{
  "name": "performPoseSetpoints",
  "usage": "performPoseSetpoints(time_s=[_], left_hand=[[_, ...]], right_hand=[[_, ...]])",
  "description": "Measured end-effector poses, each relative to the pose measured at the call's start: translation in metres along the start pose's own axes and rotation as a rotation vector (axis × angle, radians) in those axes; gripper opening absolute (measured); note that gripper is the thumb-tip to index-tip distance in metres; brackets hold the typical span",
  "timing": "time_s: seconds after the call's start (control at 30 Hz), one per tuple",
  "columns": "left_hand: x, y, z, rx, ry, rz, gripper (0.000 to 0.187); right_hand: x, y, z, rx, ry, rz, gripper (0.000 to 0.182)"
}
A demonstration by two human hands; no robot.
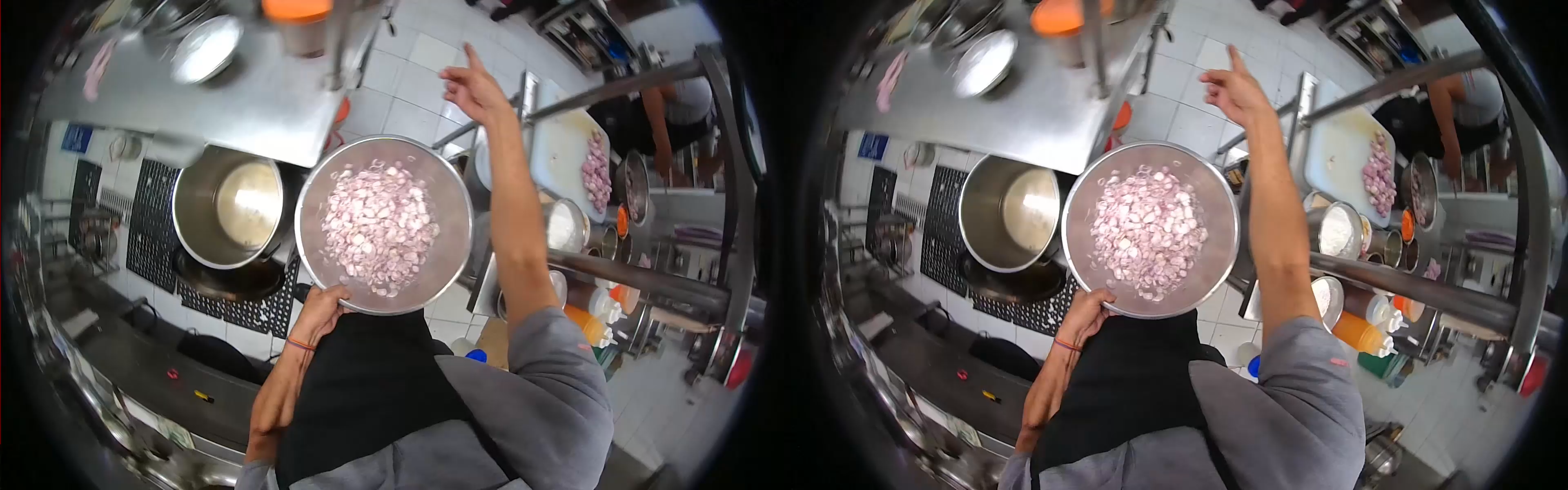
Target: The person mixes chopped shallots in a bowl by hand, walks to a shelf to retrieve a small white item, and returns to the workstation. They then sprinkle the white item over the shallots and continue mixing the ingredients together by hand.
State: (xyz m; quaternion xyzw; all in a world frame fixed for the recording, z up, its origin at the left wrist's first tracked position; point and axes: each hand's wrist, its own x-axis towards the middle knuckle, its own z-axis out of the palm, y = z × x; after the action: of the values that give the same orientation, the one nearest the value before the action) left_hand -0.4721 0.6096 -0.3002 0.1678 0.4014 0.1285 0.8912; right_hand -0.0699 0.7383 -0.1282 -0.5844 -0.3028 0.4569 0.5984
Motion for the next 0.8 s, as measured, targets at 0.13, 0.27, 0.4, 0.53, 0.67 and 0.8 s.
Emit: performPoseSetpoints(time_s=[0.13, 0.27, 0.4, 0.53, 0.67, 0.8], left_hand=[[-0.005, -0.01, -0.001, -0.029, -0.05, 0.118, 0.034], [-0.018, -0.027, 0.009, -0.111, -0.014, 0.153, 0.035], [-0.043, -0.048, 0.053, -0.169, 0.117, 0.279, 0.04], [-0.035, -0.075, 0.091, -0.162, 0.26, 0.411, 0.046], [-0.032, -0.079, 0.129, -0.217, 0.381, 0.522, 0.045], [-0.009, -0.097, 0.144, -0.241, 0.449, 0.56, 0.037]], right_hand=[[-0.083, 0.003, 0.012, 0.081, 0.071, -0.157, 0.068], [-0.187, 0.014, 0.019, 0.012, 0.176, -0.214, 0.043], [-0.22, 0.037, 0.012, -0.381, 0.101, -0.088, 0.029], [-0.21, 0.07, 0.015, -1.132, -0.47, -0.474, 0.042], [-0.203, 0.109, 0.059, -1.292, -0.529, -0.483, 0.058], [-0.184, 0.14, 0.059, -1.255, -0.716, -0.593, 0.058]])
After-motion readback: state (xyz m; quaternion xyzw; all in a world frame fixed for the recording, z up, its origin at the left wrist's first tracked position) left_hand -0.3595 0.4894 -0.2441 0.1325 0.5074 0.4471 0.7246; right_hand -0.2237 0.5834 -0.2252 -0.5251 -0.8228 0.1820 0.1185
